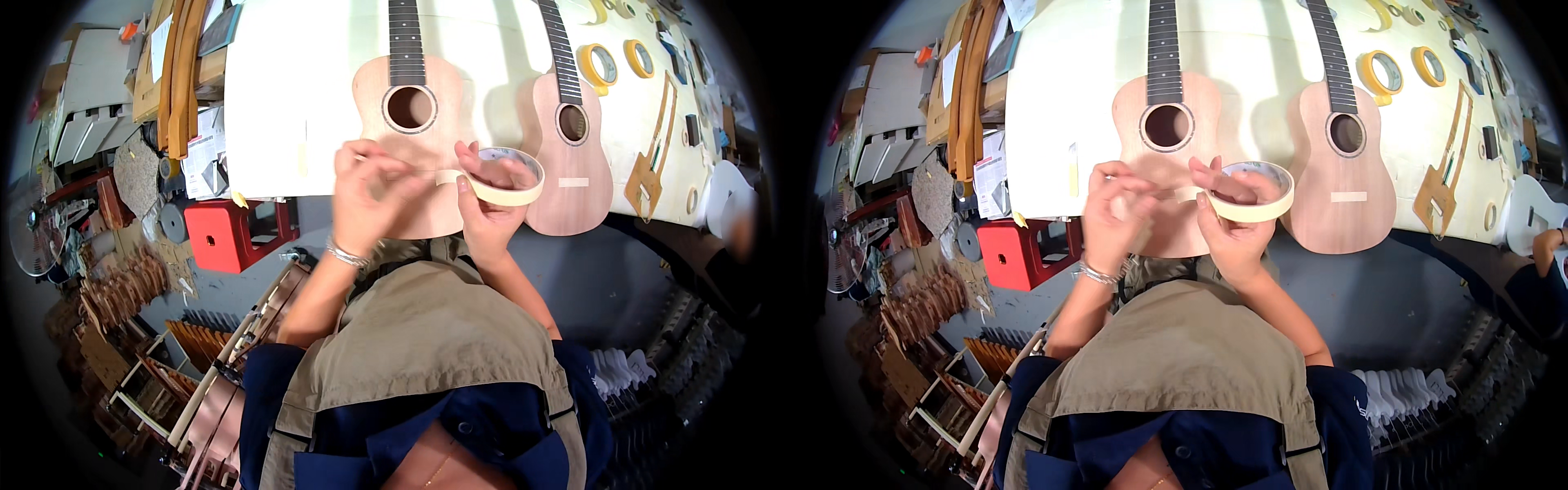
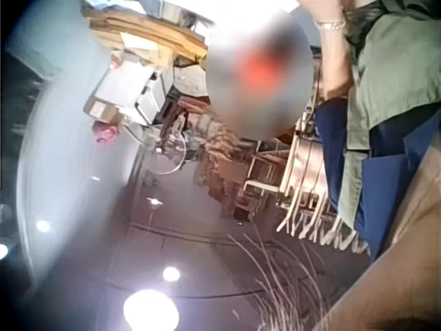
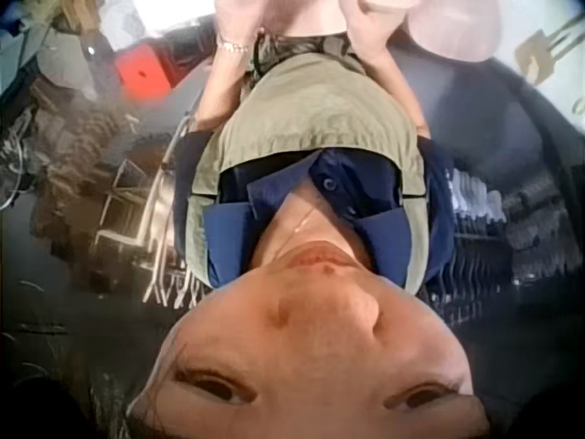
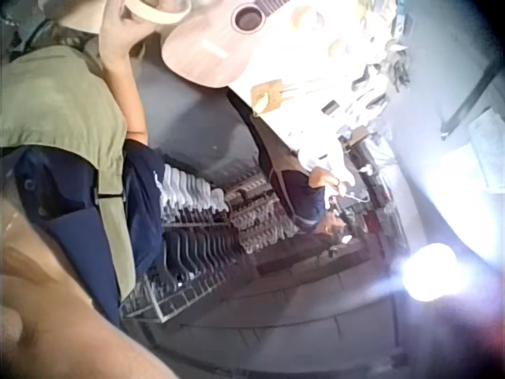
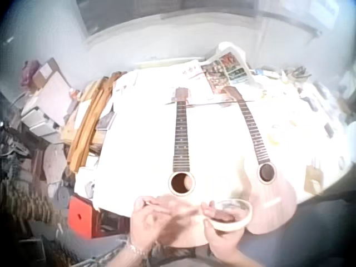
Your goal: The person applies masking tape to the body and neck of unfinished acoustic guitars. They use a wooden template and a pencil to mark measurements on the guitar bodies. The person then places the taped guitars onto a drying rack.
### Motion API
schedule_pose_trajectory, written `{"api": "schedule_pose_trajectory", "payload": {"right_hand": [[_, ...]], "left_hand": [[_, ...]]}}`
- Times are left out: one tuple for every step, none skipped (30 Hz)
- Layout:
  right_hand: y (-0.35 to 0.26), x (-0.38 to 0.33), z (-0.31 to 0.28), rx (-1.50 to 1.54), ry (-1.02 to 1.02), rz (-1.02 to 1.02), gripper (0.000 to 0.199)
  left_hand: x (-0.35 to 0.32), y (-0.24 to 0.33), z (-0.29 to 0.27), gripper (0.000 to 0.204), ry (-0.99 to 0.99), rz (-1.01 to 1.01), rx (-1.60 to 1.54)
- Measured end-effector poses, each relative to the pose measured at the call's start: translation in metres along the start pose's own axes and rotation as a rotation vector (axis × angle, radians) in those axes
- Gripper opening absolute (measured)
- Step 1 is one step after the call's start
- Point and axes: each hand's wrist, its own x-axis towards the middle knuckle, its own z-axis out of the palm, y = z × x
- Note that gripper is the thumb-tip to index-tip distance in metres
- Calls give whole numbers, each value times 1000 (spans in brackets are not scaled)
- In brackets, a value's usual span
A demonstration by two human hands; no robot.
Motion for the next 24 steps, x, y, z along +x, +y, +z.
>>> {"api": "schedule_pose_trajectory", "payload": {"right_hand": [[1,-1,4,-16,-20,-8,48],[1,-4,7,-35,-42,-14,48],[1,-7,9,-54,-65,-19,48],[0,-11,10,-10,-90,33,48],[-8,-14,10,315,-14,175,45],[-20,-17,10,646,70,316,42],[-26,-18,5,977,155,455,40],[-20,-21,-18,615,-17,346,33],[-24,-19,-21,34,-24,366,36],[-17,-13,-27,-608,-68,122,38],[-7,-8,-31,-1243,-108,-145,41],[3,-8,-33,-1246,-128,-164,43],[15,-13,-35,-1248,-147,-183,46],[22,-15,-35,-1251,-163,-199,48],[25,-15,-36,-1241,-153,-196,48],[27,-14,-34,-1230,-144,-193,49],[28,-11,-33,-1221,-136,-193,49],[29,-8,-32,-1219,-133,-213,51],[30,-10,-32,-1242,-139,-216,52],[31,-10,-32,-1264,-146,-223,52],[32,-11,-33,-1287,-152,-230,53],[33,-11,-33,-1302,-156,-245,54],[34,-11,-34,-1319,-161,-260,55],[34,-12,-34,-1337,-164,-276,56]], "left_hand": [[-4,5,7,15,-32,-4,-53],[-8,5,13,15,-16,-66,-119],[-12,3,17,15,-1,-130,-186],[-14,4,16,15,-13,-166,-206],[-17,2,14,15,-31,-190,-249],[-21,-3,8,15,-51,-218,-285],[-23,-9,1,15,-70,-247,-322],[-26,-18,-7,15,-72,-214,-199],[-27,-27,-13,16,-67,-192,-102],[-26,-30,-16,16,-65,-153,75],[-22,-31,-17,16,-70,-105,252],[-19,-33,-14,16,-52,-75,320],[-16,-35,-10,17,-35,-44,388],[-14,-36,-6,17,-23,-12,455],[-12,-38,-4,17,-14,-10,452],[-10,-39,-3,17,-6,-8,450],[-9,-39,-2,17,5,-5,444],[-9,-40,-1,18,5,-9,443],[-9,-41,-1,18,4,-12,442],[-9,-41,-1,18,6,-14,441],[-9,-41,0,18,5,-11,438],[-9,-40,0,19,3,-8,435],[-9,-39,0,19,1,-4,429],[-9,-40,-1,19,9,-41,422]]}}
